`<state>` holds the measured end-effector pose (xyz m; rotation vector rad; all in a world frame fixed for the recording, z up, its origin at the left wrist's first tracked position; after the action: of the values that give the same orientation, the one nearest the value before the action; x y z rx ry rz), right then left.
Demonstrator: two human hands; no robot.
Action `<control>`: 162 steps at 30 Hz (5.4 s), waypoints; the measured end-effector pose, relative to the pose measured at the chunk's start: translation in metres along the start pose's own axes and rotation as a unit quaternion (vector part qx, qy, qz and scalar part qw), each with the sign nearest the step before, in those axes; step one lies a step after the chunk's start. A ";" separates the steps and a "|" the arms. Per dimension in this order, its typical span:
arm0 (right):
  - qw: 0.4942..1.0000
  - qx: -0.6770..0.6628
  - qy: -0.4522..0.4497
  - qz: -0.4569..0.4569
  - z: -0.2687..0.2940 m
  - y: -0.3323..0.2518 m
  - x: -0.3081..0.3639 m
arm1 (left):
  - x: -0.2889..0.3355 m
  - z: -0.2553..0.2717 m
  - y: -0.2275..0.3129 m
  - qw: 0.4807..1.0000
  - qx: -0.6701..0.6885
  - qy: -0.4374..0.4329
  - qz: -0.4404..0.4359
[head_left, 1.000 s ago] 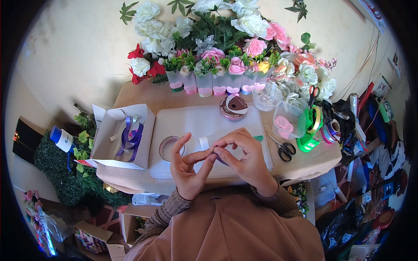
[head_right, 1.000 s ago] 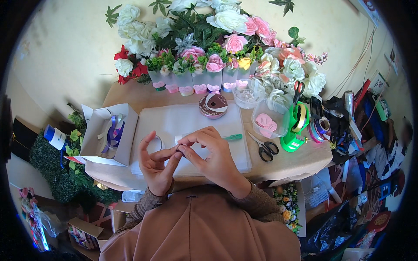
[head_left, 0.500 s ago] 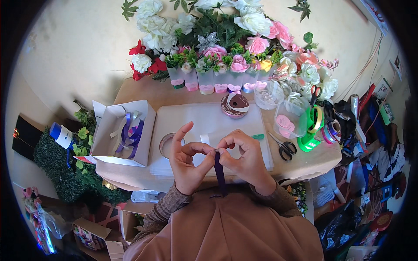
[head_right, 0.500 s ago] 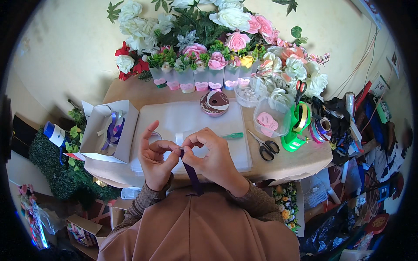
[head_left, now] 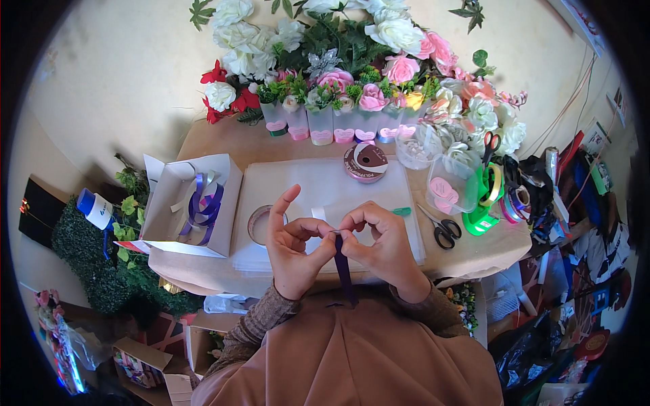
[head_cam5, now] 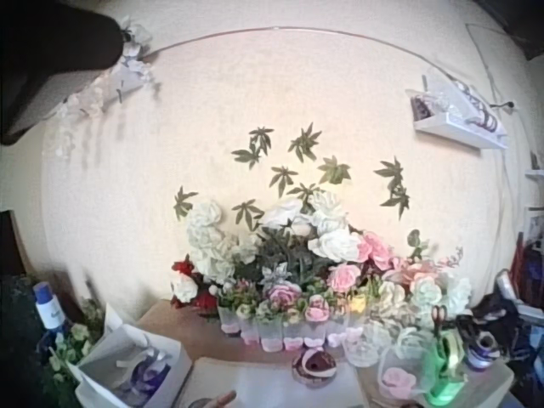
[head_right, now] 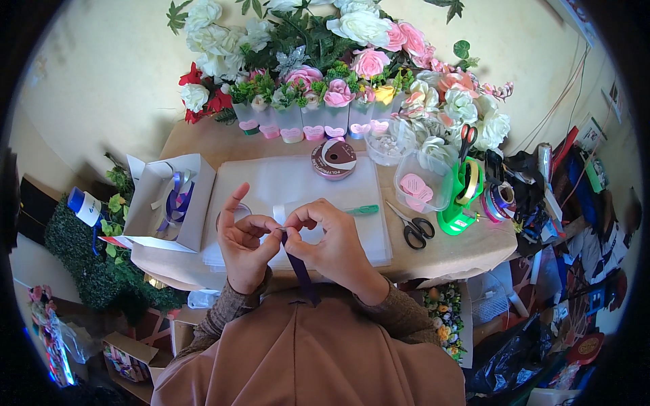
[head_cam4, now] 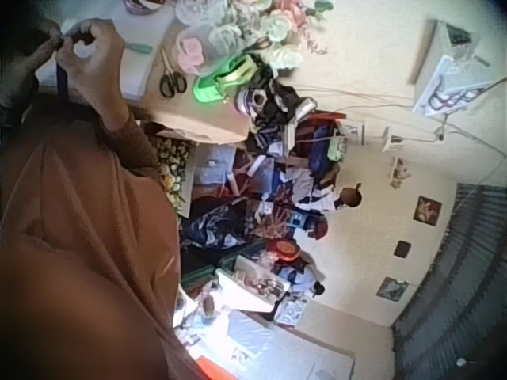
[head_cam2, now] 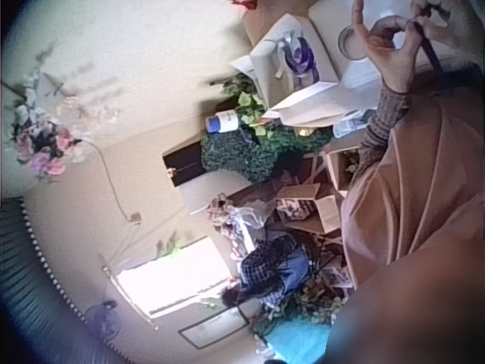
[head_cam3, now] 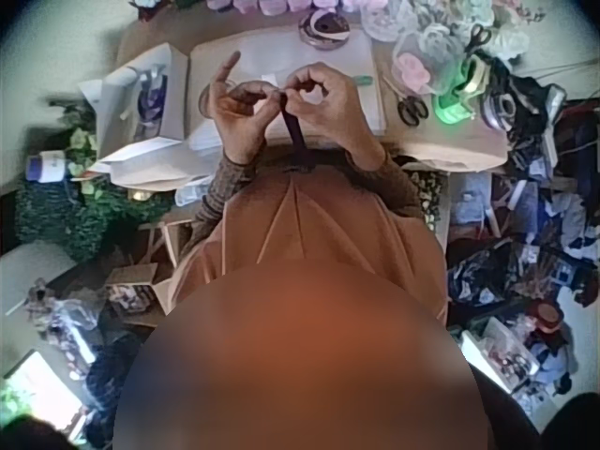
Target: Decorating a plastic container with a purple ribbon and an artificial flower.
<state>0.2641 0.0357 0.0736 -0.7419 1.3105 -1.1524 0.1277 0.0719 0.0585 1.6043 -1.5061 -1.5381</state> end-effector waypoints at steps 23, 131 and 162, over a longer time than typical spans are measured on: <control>1.000 0.005 -0.010 -0.005 -0.003 0.002 0.000 | 0.001 0.000 -0.003 1.000 0.011 0.005 0.015; 0.783 -0.380 -0.475 0.132 -0.046 -0.143 0.041 | 0.007 0.013 -0.028 0.998 0.020 0.041 0.031; 0.676 -0.497 -0.522 0.150 -0.062 -0.167 0.056 | 0.009 0.011 -0.027 0.998 0.025 0.039 0.042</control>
<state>0.1605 -0.0576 0.1987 -1.5707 0.8527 0.4598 0.1262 0.0760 0.0286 1.5877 -1.5601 -1.3875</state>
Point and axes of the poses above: each hand's wrist, its own x-axis away from the middle knuckle, its own z-axis out of the back of the hand, y = z × x, the point moved 8 cm from there along -x, towards the middle knuckle, and after that the axes turned 5 degrees about -z, right-handed, at the moved point
